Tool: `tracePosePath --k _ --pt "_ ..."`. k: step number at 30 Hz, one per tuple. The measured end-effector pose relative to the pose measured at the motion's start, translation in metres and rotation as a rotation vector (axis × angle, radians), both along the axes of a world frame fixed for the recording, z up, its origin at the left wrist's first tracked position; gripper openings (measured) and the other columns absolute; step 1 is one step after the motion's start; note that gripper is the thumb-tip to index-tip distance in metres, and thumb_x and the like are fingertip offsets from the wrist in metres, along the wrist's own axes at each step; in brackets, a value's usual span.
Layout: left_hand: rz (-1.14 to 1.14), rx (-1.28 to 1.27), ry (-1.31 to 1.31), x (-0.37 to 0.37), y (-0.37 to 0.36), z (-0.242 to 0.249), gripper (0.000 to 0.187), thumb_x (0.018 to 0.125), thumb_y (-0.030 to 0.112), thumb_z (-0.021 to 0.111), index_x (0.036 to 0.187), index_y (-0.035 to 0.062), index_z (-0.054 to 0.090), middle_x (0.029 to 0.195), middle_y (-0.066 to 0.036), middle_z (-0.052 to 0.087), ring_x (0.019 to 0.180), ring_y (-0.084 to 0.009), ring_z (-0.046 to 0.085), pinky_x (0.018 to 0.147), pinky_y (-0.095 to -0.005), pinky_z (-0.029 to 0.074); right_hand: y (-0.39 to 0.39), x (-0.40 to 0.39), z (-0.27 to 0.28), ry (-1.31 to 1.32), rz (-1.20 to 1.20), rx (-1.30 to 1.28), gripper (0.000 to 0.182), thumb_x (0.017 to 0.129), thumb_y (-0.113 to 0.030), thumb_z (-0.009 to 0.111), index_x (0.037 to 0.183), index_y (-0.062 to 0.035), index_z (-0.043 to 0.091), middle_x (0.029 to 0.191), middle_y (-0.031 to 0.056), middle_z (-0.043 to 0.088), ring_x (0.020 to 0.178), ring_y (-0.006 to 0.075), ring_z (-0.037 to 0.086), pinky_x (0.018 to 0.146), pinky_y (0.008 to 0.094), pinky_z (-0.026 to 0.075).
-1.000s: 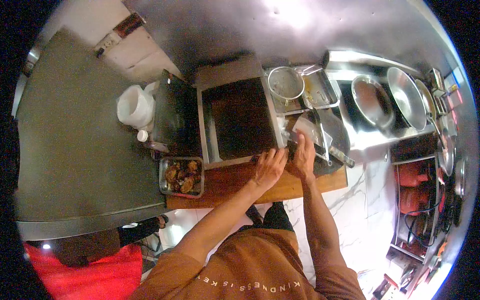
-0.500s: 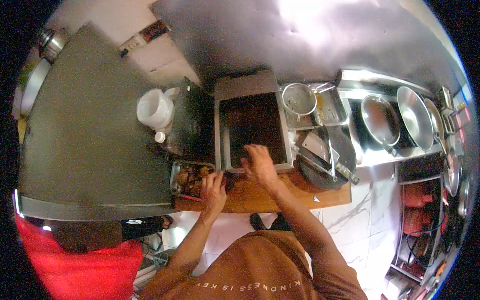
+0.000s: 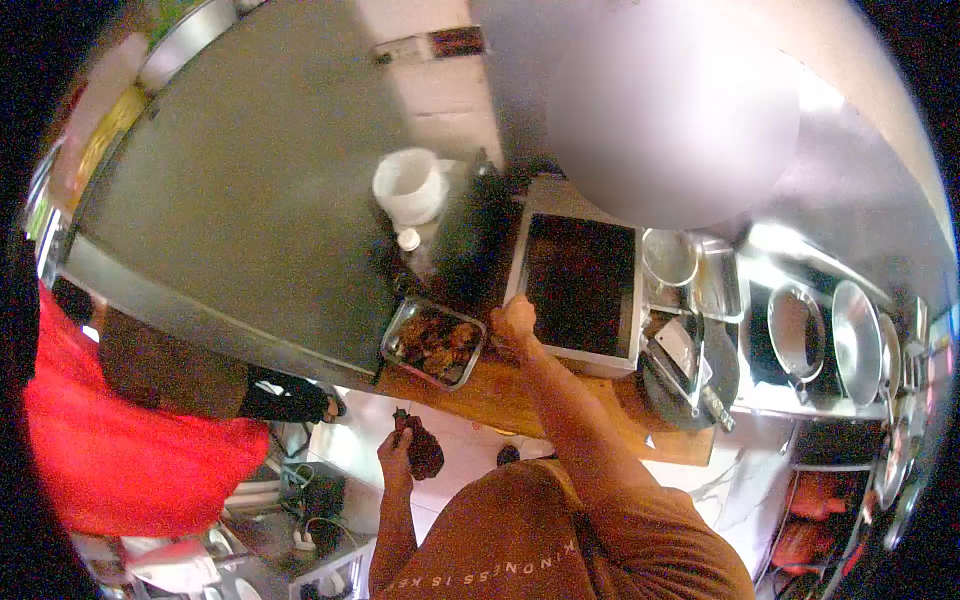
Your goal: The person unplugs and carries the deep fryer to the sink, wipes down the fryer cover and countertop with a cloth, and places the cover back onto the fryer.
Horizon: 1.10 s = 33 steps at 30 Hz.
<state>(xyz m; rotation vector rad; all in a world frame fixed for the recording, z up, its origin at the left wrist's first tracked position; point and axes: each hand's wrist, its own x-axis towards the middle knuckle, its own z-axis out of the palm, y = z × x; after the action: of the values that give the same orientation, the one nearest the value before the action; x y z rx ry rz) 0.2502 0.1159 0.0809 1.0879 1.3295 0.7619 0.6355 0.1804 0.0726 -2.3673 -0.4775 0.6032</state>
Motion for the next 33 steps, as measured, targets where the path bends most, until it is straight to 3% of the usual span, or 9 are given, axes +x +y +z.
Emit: tracePosePath --k 8,12,15,19,21,25,28,30,33 --pt "0.125 -0.011 0.053 -0.031 -0.035 -0.010 0.030 0.093 0.024 0.074 0.107 -0.0026 0.073 0.091 -0.006 0.072 0.080 -0.0144 0.063 0.074 -0.0322 0.052 0.004 0.023 -0.023 -0.005 0.000 0.186 0.026 0.077 -0.014 0.073 0.088 0.0091 0.069 0.081 0.0171 0.070 0.073 0.0271 0.070 0.063 0.0432 0.053" --pt "0.060 0.052 0.033 -0.030 -0.023 -0.028 0.032 0.093 0.025 0.074 0.109 -0.0026 0.072 0.092 -0.005 0.072 0.080 -0.0142 0.064 0.074 -0.0319 0.052 -0.030 0.004 0.086 0.302 0.059 0.411 0.020 0.076 -0.013 0.071 0.083 0.0053 0.067 0.071 0.0090 0.060 0.060 0.0231 0.056 0.054 0.0430 0.046" --pt "0.040 -0.038 -0.188 -0.021 -0.008 -0.031 0.034 0.093 0.027 0.074 0.111 -0.0025 0.072 0.093 -0.004 0.071 0.079 -0.0142 0.064 0.074 -0.0321 0.052 -0.025 0.045 0.040 0.440 0.077 0.606 0.018 0.075 -0.013 0.071 0.078 0.0034 0.067 0.073 0.0085 0.059 0.058 0.0219 0.055 0.052 0.0404 0.042" --pt "0.013 -0.060 -0.404 0.000 0.014 -0.007 0.038 0.100 0.029 0.062 0.116 -0.0046 0.067 0.093 -0.009 0.073 0.078 -0.0202 0.070 0.072 -0.0335 0.056 -0.062 0.036 0.107 0.505 0.137 0.800 0.023 0.074 -0.022 0.071 0.078 0.0003 0.068 0.067 0.0047 0.055 0.050 0.0160 0.046 0.048 0.0307 0.034" --pt "0.021 -0.157 -0.534 0.014 0.020 0.034 0.037 0.103 0.030 0.055 0.113 -0.0027 0.067 0.094 -0.010 0.073 0.072 -0.0215 0.068 0.066 -0.0333 0.055 -0.082 0.009 0.162 0.543 0.003 0.771 0.022 0.076 -0.022 0.069 0.080 -0.0002 0.069 0.070 0.0044 0.057 0.054 0.0156 0.048 0.052 0.0316 0.036" --pt "-0.117 -0.269 -0.755 0.009 0.036 0.037 0.034 0.100 0.037 0.059 0.105 0.0051 0.067 0.077 -0.006 0.066 0.060 -0.0208 0.064 0.055 -0.0350 0.052 -0.086 0.085 0.066 0.345 0.345 0.720 0.016 0.077 -0.015 0.071 0.083 0.0000 0.069 0.081 0.0103 0.065 0.071 0.0238 0.061 0.062 0.0381 0.050" --pt "-0.181 -0.385 -0.813 -0.001 0.057 -0.017 0.036 0.101 0.041 0.051 0.102 0.0071 0.066 0.077 -0.008 0.067 0.061 -0.0235 0.064 0.056 -0.0369 0.053 -0.113 0.096 0.047 0.702 0.168 0.854 0.013 0.078 -0.009 0.069 0.088 -0.0003 0.069 0.090 0.0110 0.069 0.084 0.0245 0.064 0.073 0.0356 0.051" --pt "0.097 -0.473 -0.924 0.018 0.068 -0.046 0.038 0.099 0.039 0.047 0.110 0.0079 0.067 0.095 -0.011 0.072 0.081 -0.0270 0.069 0.071 -0.0439 0.057 -0.129 0.062 0.099 0.910 0.062 0.866 0.014 0.078 -0.008 0.067 0.089 0.0003 0.069 0.091 0.0104 0.069 0.089 0.0246 0.065 0.081 0.0339 0.050" --pt "0.022 -0.349 -1.003 0.042 0.050 0.089 0.047 0.098 0.044 0.048 0.123 0.0079 0.063 0.102 -0.009 0.071 0.094 -0.0261 0.070 0.073 -0.0409 0.059 -0.158 0.028 0.148 0.958 0.079 0.891 0.020 0.078 -0.012 0.068 0.093 0.0008 0.067 0.088 0.0101 0.067 0.089 0.0263 0.065 0.083 0.0397 0.055"
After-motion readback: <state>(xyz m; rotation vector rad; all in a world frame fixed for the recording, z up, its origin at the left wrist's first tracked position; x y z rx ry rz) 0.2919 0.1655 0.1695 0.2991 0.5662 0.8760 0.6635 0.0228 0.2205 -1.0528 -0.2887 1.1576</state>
